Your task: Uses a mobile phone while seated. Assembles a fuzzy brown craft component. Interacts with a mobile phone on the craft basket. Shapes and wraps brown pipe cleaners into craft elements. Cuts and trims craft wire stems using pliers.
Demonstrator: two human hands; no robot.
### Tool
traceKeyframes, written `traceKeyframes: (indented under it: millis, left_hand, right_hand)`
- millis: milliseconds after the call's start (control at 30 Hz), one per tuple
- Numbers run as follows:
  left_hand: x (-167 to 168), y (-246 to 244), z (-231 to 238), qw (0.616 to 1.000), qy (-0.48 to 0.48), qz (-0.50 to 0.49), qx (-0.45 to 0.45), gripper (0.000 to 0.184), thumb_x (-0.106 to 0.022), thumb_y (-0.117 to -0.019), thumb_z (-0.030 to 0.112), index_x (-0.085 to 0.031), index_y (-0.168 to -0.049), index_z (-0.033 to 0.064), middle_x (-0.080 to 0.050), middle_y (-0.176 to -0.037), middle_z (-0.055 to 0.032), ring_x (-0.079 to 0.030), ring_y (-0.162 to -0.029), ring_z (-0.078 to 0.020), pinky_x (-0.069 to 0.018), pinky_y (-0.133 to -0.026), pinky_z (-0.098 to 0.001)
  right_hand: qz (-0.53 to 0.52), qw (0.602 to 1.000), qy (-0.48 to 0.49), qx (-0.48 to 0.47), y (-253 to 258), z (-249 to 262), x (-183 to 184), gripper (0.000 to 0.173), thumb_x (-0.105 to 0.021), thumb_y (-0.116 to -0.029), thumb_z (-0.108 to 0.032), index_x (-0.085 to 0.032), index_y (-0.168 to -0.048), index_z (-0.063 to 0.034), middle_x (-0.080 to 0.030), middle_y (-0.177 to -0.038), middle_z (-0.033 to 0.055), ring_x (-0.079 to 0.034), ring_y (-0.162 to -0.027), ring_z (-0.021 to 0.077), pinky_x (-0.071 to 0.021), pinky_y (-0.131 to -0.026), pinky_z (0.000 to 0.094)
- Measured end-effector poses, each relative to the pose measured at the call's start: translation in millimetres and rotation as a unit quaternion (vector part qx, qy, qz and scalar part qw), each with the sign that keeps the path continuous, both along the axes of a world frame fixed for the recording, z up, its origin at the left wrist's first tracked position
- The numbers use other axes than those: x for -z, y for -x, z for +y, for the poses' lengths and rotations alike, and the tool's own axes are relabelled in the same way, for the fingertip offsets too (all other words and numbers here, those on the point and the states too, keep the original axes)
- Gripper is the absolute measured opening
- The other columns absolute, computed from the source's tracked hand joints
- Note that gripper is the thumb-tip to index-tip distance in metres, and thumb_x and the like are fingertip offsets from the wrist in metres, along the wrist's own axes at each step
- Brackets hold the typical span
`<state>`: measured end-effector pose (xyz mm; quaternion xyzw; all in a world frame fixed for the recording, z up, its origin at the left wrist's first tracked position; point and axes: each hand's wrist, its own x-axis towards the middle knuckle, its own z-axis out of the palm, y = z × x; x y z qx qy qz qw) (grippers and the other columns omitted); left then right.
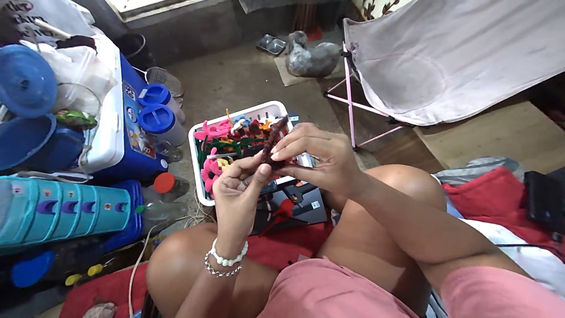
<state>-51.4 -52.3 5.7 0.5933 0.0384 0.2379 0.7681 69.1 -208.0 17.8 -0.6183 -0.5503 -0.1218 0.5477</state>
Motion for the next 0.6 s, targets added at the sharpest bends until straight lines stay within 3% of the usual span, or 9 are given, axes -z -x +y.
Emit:
traceKeyframes:
  millis: [100, 233, 400, 467, 533, 600]
  left_hand:
    - [1.6, 0.3, 2.1, 1.0, -0.013, -0.005, 0.003, 0.008, -0.068, -0.0976, 0.008, -0.073, -0.104, 0.0046, -0.076, -0.101, -0.0077, -0.076, -0.089, -0.0187, -0.0642, -0.085, -0.0369]
    - [-0.2, -0.4, 2.4, 0.999, 0.035, 0.004, 0.023, 0.005, -0.075, -0.0914, 0.005, -0.071, -0.095, 0.007, -0.076, -0.1, -0.0094, -0.075, -0.092, -0.02, -0.0634, -0.087, -0.0379]
    - [-3.9, -0.1, 1.6, 0.997, 0.074, 0.015, 0.034, 0.011, -0.076, -0.0881, 0.001, -0.069, -0.087, 0.0092, -0.076, -0.095, -0.0095, -0.076, -0.09, -0.0194, -0.0635, -0.085, -0.0368]
    - [-3.9, -0.3, 1.3, 0.996, 0.087, 0.014, 0.027, 0.01, -0.075, -0.0889, 0.001, -0.07, -0.088, 0.0097, -0.076, -0.094, -0.0086, -0.075, -0.088, -0.0182, -0.0635, -0.084, -0.0353]
    - [-4.0, -1.0, 0.2, 0.993, 0.113, 0.013, 0.017, 0.011, -0.073, -0.0894, -0.001, -0.07, -0.092, 0.009, -0.075, -0.093, -0.0085, -0.075, -0.085, -0.0178, -0.0636, -0.084, -0.0355]
    - [-4.4, -1.2, -1.2, 0.991, 0.131, 0.016, 0.012, 0.019, -0.07, -0.0911, -0.003, -0.068, -0.106, 0.0086, -0.074, -0.093, -0.0079, -0.074, -0.083, -0.0167, -0.0636, -0.083, -0.0344]
  right_hand:
    - [-0.002, 1.0, 0.014, -0.021, -5.8, -4.3, -3.1, 0.013, -0.08, -0.0866, -0.007, -0.079, -0.1, -0.0048, -0.077, -0.104, 0.0052, -0.069, -0.105, 0.0158, -0.0518, -0.102, 0.0376]
    - [0.007, 0.998, 0.032, -0.045, -9.8, -7.5, -4.9, 0.009, -0.077, -0.0888, -0.005, -0.081, -0.096, -0.0058, -0.078, -0.104, 0.0049, -0.07, -0.105, 0.0158, -0.0532, -0.1, 0.0362]
    - [0.027, 0.999, 0.015, -0.026, -7.1, -6.6, -6.7, 0.014, -0.077, -0.0867, -0.001, -0.076, -0.101, -0.0003, -0.071, -0.104, 0.0091, -0.068, -0.103, 0.0126, -0.0584, -0.091, 0.0251]
    - [0.031, 0.999, 0.006, -0.014, -5.3, -5.5, -5.3, 0.019, -0.08, -0.0846, -0.003, -0.074, -0.103, -0.0006, -0.073, -0.101, 0.0065, -0.069, -0.101, 0.0126, -0.0578, -0.094, 0.0291]
    - [0.028, 1.0, 0.002, 0.005, -1.8, -3.4, -2.3, 0.019, -0.081, -0.0852, -0.006, -0.074, -0.103, -0.0031, -0.076, -0.099, 0.0029, -0.068, -0.097, 0.0117, -0.0516, -0.098, 0.0361]
    - [0.01, 1.0, -0.008, 0.022, 1.5, 0.2, 1.9, 0.019, -0.081, -0.0861, -0.01, -0.074, -0.103, -0.0043, -0.077, -0.1, 0.0026, -0.068, -0.097, 0.012, -0.0493, -0.1, 0.0396]
